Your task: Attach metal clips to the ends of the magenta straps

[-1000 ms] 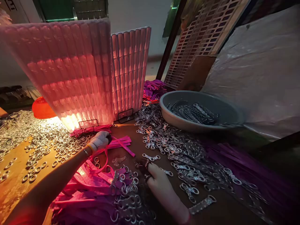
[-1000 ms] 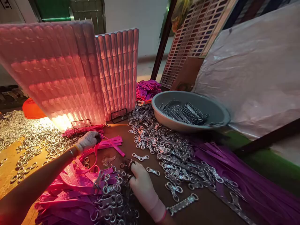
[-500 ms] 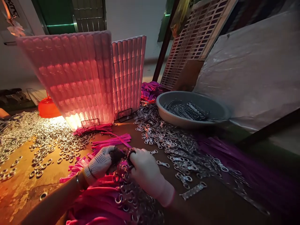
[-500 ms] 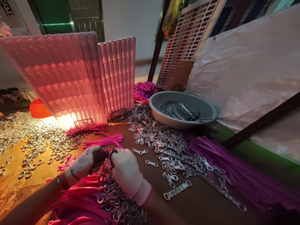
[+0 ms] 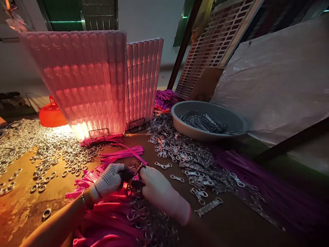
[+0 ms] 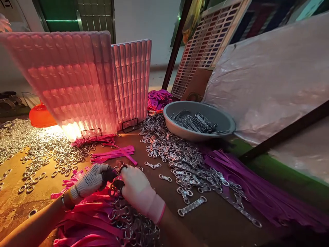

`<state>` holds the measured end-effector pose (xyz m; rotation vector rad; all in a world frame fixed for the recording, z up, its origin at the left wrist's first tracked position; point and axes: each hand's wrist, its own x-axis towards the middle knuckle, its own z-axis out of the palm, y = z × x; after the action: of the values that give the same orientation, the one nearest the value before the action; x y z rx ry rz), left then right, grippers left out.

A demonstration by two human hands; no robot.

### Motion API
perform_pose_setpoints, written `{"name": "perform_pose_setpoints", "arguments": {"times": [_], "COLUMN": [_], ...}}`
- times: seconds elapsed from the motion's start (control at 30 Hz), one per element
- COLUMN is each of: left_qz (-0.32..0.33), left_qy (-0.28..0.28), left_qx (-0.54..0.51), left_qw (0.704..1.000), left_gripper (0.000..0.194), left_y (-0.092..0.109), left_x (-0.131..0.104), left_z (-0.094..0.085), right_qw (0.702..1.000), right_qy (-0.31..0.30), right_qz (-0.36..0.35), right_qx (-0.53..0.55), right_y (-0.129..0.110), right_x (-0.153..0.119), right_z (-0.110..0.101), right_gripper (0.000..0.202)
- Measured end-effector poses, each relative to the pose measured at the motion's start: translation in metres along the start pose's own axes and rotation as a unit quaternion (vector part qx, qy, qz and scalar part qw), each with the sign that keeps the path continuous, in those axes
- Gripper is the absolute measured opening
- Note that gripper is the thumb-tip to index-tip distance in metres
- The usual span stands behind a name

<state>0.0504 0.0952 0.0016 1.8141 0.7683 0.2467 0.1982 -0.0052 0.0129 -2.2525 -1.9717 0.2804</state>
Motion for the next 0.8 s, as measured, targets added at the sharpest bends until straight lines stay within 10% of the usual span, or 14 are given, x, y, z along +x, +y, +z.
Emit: {"name": "perform_pose_setpoints", "arguments": {"times": [0.37, 0.57, 0.7, 0.8], "left_qz": [0.091, 0.111, 0.054, -0.031], "left_qy": [-0.003, -0.078, 0.006, 0.035], "left_qx": [0.094, 0.237, 0.200, 0.005], "left_qw": [0.991, 0.962, 0.978, 0.999], "left_gripper": [0.019, 0.017, 0.022, 0.037], "left_y": [-0.012, 0.004, 0.001, -0.017], "left_x": [0.004, 0.000, -0.003, -0.002], "left_z": [0.001, -0.047, -0.081, -0.072], "right_qw": [0.994, 0.994, 0.998, 0.998], "right_qy": [-0.029, 0.008, 0.032, 0.021], "right_qz": [-0.082, -0.086, -0.062, 0.061], "right_qx": [-0.064, -0.060, 0.007, -0.016], "right_y": [0.000, -0.001, 0.035, 0.083], "right_x": [0.006, 0.001, 0.006, 0.024], "right_z": [0.016, 0.015, 0.016, 0.031], "right_gripper": [0.026, 0.019, 0.017, 0.019]}}
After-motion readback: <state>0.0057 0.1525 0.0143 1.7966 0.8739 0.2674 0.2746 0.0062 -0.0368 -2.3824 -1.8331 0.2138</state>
